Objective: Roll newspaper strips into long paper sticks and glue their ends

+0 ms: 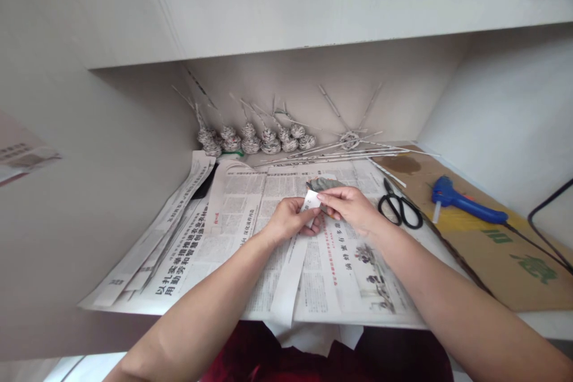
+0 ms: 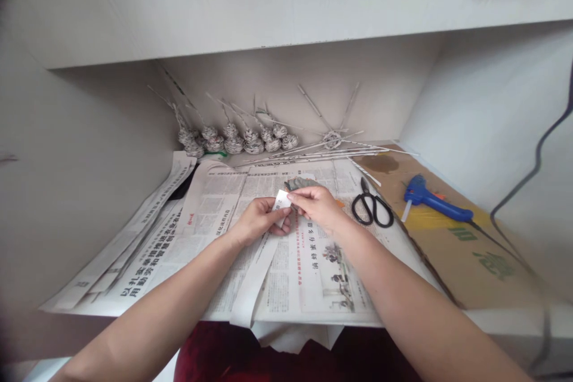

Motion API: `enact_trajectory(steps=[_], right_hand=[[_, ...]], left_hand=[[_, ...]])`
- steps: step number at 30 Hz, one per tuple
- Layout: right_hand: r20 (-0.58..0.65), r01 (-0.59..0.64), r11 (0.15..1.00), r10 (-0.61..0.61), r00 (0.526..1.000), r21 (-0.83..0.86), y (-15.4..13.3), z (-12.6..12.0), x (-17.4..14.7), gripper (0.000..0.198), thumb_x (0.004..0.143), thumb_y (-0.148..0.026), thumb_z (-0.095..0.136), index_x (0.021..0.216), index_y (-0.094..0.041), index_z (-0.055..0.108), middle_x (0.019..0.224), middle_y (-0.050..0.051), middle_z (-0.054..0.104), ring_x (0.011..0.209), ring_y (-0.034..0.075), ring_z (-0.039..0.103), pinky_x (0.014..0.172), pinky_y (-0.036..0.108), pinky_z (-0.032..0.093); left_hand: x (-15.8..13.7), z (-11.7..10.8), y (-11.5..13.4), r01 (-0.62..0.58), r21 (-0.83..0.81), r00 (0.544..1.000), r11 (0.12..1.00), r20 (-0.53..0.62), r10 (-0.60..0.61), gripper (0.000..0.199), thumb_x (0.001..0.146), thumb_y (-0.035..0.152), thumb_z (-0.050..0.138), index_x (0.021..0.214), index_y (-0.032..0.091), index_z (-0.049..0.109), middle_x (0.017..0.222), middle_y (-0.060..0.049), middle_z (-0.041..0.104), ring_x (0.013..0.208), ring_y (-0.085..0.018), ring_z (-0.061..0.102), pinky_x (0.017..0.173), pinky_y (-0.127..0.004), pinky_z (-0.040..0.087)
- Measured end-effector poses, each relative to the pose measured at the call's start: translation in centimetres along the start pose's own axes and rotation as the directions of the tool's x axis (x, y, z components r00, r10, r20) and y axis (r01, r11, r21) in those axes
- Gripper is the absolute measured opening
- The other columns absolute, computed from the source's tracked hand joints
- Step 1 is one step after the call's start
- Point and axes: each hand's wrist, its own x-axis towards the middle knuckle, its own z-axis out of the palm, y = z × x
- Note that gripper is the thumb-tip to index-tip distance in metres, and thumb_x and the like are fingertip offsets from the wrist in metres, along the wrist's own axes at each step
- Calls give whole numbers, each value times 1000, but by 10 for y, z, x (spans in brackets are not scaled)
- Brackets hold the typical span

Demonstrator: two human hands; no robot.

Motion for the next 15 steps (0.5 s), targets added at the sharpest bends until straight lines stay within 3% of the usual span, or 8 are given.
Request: enact_trajectory(steps=[6, 15], right_hand=[[12, -19, 997, 18, 1000, 76, 1, 1, 2, 32, 68, -45, 69, 72, -14, 64, 50, -4, 50, 41, 6, 39, 39, 20, 27], [-125, 3, 996, 8, 992, 88, 7, 8, 3, 33, 64, -47, 73, 68, -16, 62, 46, -4, 47, 39, 6, 35, 35, 20, 23]], left_hand=[[0, 1, -2, -26, 8, 999, 1000, -21, 26, 38, 77, 46, 63, 91, 11, 58, 74, -6, 64, 63, -15, 64, 55, -26, 55], [0, 3, -6, -83, 48, 997, 995, 4, 83, 38, 78, 46, 61, 93, 12, 58, 75, -7, 65, 67, -15, 65, 58, -26, 54]])
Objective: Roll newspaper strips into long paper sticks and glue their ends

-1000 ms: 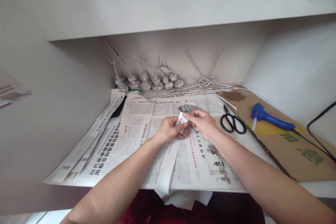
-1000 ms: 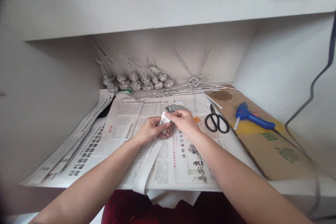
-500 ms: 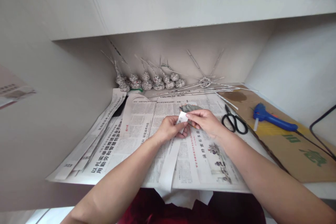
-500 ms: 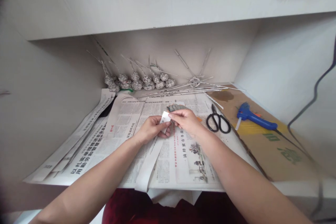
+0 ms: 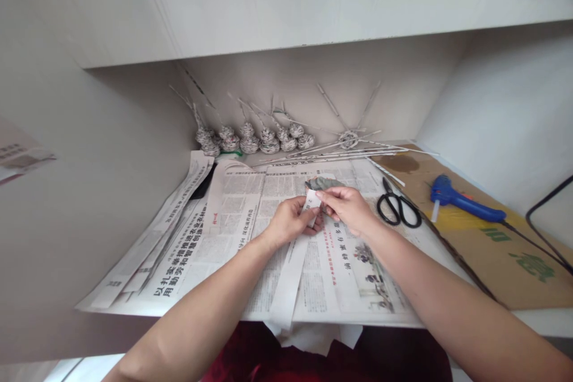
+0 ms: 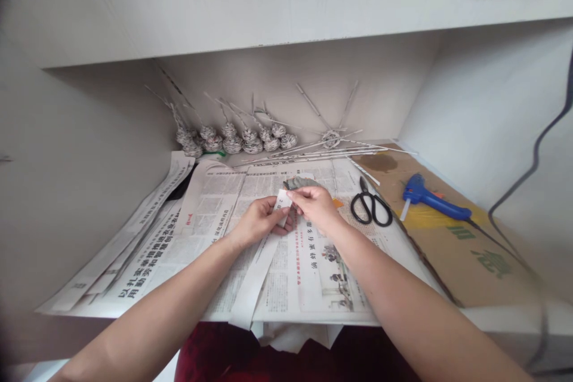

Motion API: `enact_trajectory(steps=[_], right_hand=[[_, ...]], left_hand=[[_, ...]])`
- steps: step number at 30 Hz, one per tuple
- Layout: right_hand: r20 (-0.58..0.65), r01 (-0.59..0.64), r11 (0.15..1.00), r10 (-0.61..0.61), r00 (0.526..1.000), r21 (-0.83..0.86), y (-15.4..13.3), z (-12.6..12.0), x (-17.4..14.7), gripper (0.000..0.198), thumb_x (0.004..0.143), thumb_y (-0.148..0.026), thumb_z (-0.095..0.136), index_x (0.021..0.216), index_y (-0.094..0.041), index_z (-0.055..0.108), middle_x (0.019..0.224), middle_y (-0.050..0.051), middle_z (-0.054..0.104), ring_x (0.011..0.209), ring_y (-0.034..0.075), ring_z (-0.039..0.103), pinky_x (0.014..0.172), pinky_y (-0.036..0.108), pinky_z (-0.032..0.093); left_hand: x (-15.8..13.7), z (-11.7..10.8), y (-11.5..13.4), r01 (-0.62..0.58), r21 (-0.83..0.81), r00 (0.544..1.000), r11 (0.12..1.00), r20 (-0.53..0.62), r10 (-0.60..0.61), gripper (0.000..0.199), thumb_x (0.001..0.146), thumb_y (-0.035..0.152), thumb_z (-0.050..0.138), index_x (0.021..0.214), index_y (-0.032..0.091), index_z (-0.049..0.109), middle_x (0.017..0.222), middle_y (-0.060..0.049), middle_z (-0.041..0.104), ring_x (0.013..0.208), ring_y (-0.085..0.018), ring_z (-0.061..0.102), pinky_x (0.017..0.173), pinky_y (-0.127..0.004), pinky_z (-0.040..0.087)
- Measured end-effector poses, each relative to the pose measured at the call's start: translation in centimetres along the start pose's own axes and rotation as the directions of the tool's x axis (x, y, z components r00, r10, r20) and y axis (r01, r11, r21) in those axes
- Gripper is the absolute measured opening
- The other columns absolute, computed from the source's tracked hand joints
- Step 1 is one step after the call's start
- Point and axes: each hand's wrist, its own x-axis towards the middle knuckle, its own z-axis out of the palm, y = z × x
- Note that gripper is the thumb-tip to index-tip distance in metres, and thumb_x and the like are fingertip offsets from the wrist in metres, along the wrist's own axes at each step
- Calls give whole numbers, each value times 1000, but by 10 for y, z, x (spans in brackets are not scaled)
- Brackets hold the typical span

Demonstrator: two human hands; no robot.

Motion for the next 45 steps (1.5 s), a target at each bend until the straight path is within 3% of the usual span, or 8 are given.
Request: enact_trajectory(steps=[12, 20, 30, 34, 40, 45], right_hand=[[-53, 64, 994, -69, 996, -90, 5, 7, -1, 41, 66, -57, 68, 59, -19, 53, 42, -6, 44, 35, 6, 32, 35, 22, 23], [214, 41, 989, -10, 977, -143, -10, -8, -4, 37, 67, -49, 71, 81, -15, 68, 53, -4, 51, 45, 6, 41, 40, 20, 29], [64, -31, 999, 30, 997, 16, -4, -2, -1, 35, 58, -46, 77, 69, -15, 65, 49, -3, 49, 44, 7, 40, 37, 20, 25], [22, -24, 999, 23, 999, 34, -2, 1, -1, 38, 55, -49, 78, 66, -16, 63, 48, -4, 48, 43, 7, 40, 36, 20, 24], [49, -12, 1000, 12, 999, 2, -5, 0, -4, 36, 62, -50, 74, 63, -17, 59, 46, -5, 46, 39, 6, 37, 35, 20, 23], [174, 3, 999, 4, 985, -40, -8, -12, 0, 38, 64, -47, 73, 82, -14, 69, 54, -2, 55, 45, 6, 43, 39, 20, 30]], left_hand=[[-1, 3, 5, 39, 57, 999, 998, -28, -38, 36, 77, 46, 62, 83, 11, 59, 67, -6, 62, 57, -13, 62, 50, -23, 52], [0, -4, 4, 61, -21, 998, 998, -19, -61, 37, 76, 46, 64, 89, 12, 60, 70, -6, 63, 58, -13, 62, 52, -24, 53], [0, -2, 5, 97, -184, 995, 978, 4, -97, 41, 69, 44, 71, 89, 8, 66, 87, -11, 67, 71, -16, 66, 66, -28, 56], [0, -1, 2, 100, -178, 995, 979, 16, -98, 43, 71, 47, 69, 88, 7, 67, 86, -12, 67, 71, -16, 66, 67, -30, 56], [0, -3, 4, 93, -162, 996, 982, 0, -94, 42, 74, 50, 65, 84, 9, 65, 76, -9, 66, 68, -15, 65, 61, -27, 55], [1, -7, 6, 126, -152, 992, 980, 3, -127, 45, 74, 53, 63, 87, 9, 65, 70, -8, 65, 63, -16, 65, 56, -25, 54]])
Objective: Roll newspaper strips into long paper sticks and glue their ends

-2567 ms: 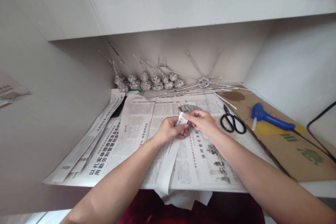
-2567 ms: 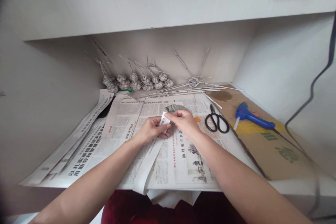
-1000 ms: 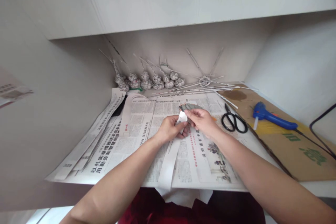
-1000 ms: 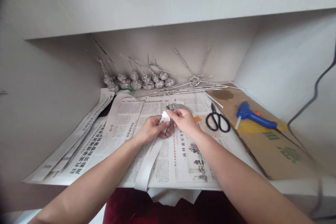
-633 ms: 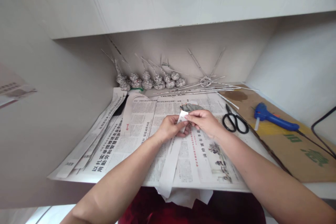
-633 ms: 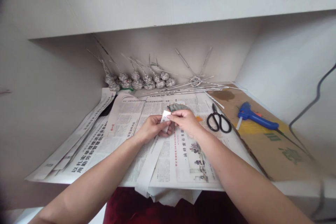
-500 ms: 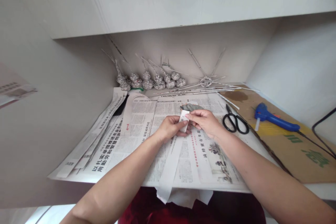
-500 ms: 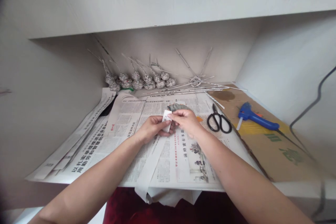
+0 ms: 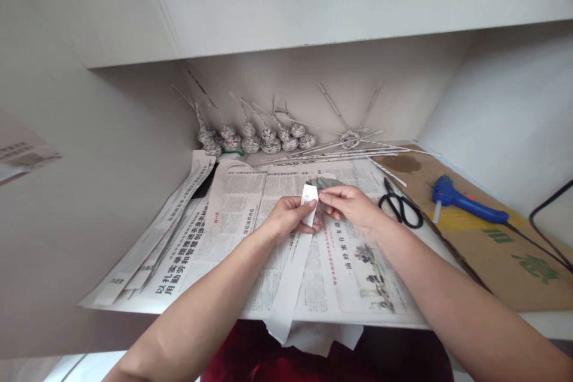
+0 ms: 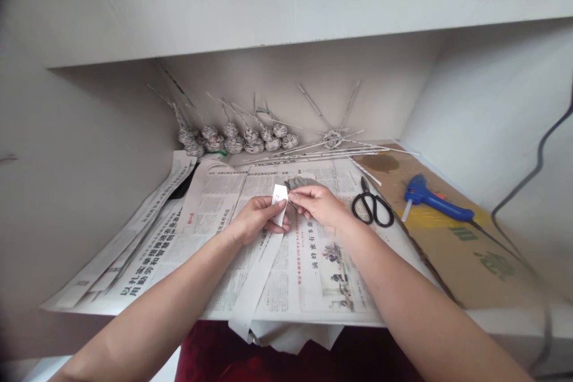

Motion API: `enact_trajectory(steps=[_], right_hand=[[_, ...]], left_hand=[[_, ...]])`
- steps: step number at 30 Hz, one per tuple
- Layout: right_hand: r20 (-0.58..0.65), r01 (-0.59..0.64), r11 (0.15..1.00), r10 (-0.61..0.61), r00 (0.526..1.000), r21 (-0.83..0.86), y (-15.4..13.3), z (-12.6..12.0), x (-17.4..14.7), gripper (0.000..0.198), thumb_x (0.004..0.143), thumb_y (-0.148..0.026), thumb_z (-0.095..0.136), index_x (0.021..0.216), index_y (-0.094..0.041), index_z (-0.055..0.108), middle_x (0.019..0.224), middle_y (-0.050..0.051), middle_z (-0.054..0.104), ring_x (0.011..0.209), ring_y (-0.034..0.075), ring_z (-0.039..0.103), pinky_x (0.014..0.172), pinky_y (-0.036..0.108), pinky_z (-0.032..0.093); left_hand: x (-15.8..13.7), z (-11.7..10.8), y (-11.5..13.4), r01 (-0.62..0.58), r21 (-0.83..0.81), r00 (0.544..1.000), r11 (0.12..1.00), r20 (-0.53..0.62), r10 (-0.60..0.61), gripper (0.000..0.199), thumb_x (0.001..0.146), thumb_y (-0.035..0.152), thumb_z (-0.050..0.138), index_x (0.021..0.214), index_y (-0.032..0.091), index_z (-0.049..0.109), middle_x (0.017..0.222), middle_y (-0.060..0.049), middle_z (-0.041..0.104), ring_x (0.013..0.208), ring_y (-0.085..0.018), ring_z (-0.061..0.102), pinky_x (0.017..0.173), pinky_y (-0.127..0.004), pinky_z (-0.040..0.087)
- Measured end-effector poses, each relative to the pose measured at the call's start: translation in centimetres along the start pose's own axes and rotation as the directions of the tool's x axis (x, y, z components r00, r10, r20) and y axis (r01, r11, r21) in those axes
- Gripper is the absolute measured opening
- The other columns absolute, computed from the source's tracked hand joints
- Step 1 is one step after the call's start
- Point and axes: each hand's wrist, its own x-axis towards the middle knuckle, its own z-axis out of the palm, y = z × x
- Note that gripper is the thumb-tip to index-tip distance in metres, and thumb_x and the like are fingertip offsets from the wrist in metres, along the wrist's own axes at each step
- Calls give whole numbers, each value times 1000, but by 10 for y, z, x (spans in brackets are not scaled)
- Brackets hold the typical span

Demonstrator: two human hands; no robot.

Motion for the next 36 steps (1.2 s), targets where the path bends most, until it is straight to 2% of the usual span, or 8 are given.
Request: enact_trajectory(steps=[4, 9, 16, 19, 24, 29, 32, 36], right_hand=[[22, 18, 1000, -18, 1000, -12, 7, -2, 3, 34, 67, -44, 72, 82, -14, 71, 56, -2, 55, 47, 7, 44, 39, 19, 30], [-21, 11, 1000, -11, 1000, -10, 9, 3, 4, 30, 66, -42, 73, 77, -13, 70, 51, -3, 52, 44, 5, 40, 39, 19, 26], [-69, 3, 1000, -3, 998, -8, 3, 7, 1, 32, 66, -43, 73, 78, -13, 69, 48, -5, 49, 41, 5, 37, 40, 20, 26], [-91, 1, 1000, 0, 996, 9, 6, 8, 2, 32, 66, -44, 73, 76, -14, 67, 47, -5, 48, 41, 5, 37, 39, 20, 26], [-131, -24, 999, 29, 991, 40, 14, 11, 6, 33, 64, -45, 74, 76, -16, 66, 46, -6, 46, 40, 5, 35, 36, 19, 24], [-161, -14, 998, 23, 987, 55, 16, 16, 5, 33, 62, -46, 75, 70, -16, 63, 44, -7, 45, 38, 5, 33, 34, 19, 21], [-140, -5, 999, 11, 990, 46, 14, 16, 4, 34, 64, -47, 74, 68, -17, 61, 45, -6, 45, 38, 5, 35, 35, 19, 22], [-56, -13, 1000, 13, 998, 9, 11, 9, 4, 33, 66, -47, 73, 75, -16, 65, 50, -5, 49, 42, 6, 39, 37, 19, 25]], left_hand=[[0, -2, -1, 10, 3, 1000, 1000, 30, -10, 45, 75, 53, 63, 89, 11, 65, 68, -6, 64, 61, -16, 66, 52, -23, 53], [-1, 0, -1, 9, 8, 1000, 1000, 4, -9, 40, 75, 49, 65, 90, 12, 63, 69, -6, 65, 60, -15, 65, 52, -24, 53], [1, 2, -3, 13, -49, 1000, 999, 13, -12, 37, 72, 40, 70, 92, 9, 64, 84, -10, 68, 75, -17, 66, 61, -25, 55], [1, 3, -4, -15, -43, 1000, 999, 9, 16, 36, 73, 40, 69, 88, 8, 65, 80, -9, 67, 72, -15, 65, 67, -27, 55], [2, 4, -6, -38, 38, 999, 999, -30, 39, 39, 76, 48, 63, 87, 10, 65, 78, -9, 67, 69, -15, 64, 61, -25, 53], [3, 4, -8, -43, 66, 999, 997, -31, 45, 38, 77, 48, 61, 86, 11, 64, 73, -7, 66, 67, -15, 64, 59, -25, 53], [1, 6, -5, -27, 63, 999, 998, -31, 29, 39, 76, 48, 63, 86, 10, 64, 72, -7, 65, 66, -15, 64, 59, -26, 53], [-1, 7, -1, 17, 46, 999, 999, -38, -15, 42, 74, 48, 65, 88, 9, 65, 74, -9, 66, 66, -16, 65, 58, -26, 53]])
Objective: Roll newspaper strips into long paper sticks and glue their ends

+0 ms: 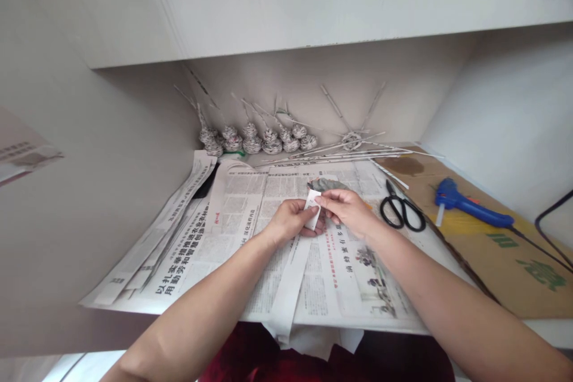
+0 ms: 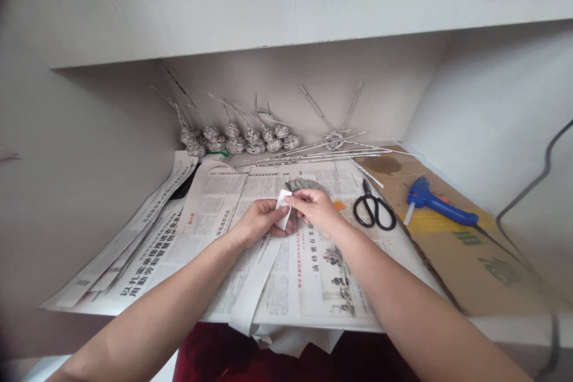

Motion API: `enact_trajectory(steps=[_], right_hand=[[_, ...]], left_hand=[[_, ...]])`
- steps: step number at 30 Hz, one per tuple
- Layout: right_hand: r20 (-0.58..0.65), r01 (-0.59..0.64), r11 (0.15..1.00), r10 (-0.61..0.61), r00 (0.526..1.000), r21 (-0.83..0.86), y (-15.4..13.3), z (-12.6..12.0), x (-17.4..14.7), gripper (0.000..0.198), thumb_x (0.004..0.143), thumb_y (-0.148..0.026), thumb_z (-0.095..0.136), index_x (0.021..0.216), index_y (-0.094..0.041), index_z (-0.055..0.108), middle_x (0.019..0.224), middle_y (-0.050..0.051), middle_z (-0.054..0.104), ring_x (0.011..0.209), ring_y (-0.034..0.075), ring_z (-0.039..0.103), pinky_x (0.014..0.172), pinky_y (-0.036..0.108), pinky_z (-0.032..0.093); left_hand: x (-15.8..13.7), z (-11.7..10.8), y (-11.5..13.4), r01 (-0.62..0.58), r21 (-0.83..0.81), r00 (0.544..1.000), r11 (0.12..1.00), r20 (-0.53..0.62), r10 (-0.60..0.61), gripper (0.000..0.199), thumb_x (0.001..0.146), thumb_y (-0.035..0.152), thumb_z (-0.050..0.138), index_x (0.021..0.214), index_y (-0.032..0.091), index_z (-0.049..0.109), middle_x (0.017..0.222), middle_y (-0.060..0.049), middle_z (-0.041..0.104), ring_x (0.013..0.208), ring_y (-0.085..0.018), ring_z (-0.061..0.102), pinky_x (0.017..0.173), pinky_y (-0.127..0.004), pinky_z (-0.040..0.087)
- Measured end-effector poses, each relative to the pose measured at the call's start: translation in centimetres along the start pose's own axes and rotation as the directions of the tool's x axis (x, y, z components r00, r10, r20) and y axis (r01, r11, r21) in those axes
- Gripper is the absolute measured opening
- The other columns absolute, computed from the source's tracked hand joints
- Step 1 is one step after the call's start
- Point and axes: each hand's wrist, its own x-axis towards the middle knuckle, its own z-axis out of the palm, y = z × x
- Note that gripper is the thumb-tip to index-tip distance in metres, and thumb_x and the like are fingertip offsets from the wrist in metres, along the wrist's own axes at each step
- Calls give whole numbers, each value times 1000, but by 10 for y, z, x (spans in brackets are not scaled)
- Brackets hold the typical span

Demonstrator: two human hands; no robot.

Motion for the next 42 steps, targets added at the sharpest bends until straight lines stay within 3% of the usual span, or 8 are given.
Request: enact_trajectory(steps=[8, 13, 21, 29, 36, 42], right_hand=[[42, 17, 1000, -17, 999, -5, -6, -4, -1, 33, 69, -46, 70, 71, -14, 65, 50, -4, 50, 40, 5, 38, 38, 20, 25], [-51, -6, 1000, 7, 999, 17, -2, -1, 0, 33, 67, -46, 72, 69, -14, 63, 47, -5, 47, 39, 5, 36, 37, 19, 24], [-103, -32, 996, 40, 994, 79, 2, 2, 1, 34, 61, -45, 76, 64, -16, 59, 44, -6, 44, 38, 5, 33, 35, 19, 20], [-116, -6, 996, 17, 993, 93, -1, 8, -1, 35, 61, -45, 76, 61, -17, 56, 42, -7, 42, 36, 4, 29, 34, 19, 18], [50, -43, 996, 39, 998, 84, -7, -1, -4, 33, 64, -42, 75, 79, -14, 66, 51, -4, 49, 45, 6, 40, 37, 18, 24], [26, -54, 989, 50, 998, 139, -7, 0, -3, 33, 62, -42, 76, 73, -13, 65, 46, -5, 43, 41, 5, 33, 36, 19, 17]], left_hand=[[0, -2, -1, -5, 24, 999, 1000, 37, 4, 42, 75, 47, 65, 95, 11, 65, 84, -10, 67, 69, -16, 67, 60, -25, 54], [0, -2, -4, -34, 31, 999, 999, 24, 33, 42, 74, 43, 67, 102, 11, 63, 95, -12, 67, 72, -17, 67, 64, -28, 55], [0, -1, -6, -66, 83, 997, 994, 40, 63, 33, 73, 41, 69, 90, 13, 65, 79, -7, 66, 71, -15, 64, 61, -24, 53], [-2, 1, -3, -91, 90, 996, 992, 13, 90, 37, 75, 48, 64, 85, 13, 65, 73, -6, 65, 66, -13, 62, 57, -23, 51], [-2, -1, -1, -69, 41, 998, 997, 12, 68, 39, 75, 50, 63, 83, 12, 64, 71, -7, 65, 66, -15, 64, 57, -23, 51], [-1, -1, -4, -87, 99, 996, 991, -3, 87, 39, 75, 51, 63, 86, 14, 63, 73, -6, 65, 66, -14, 63, 58, -24, 52]])
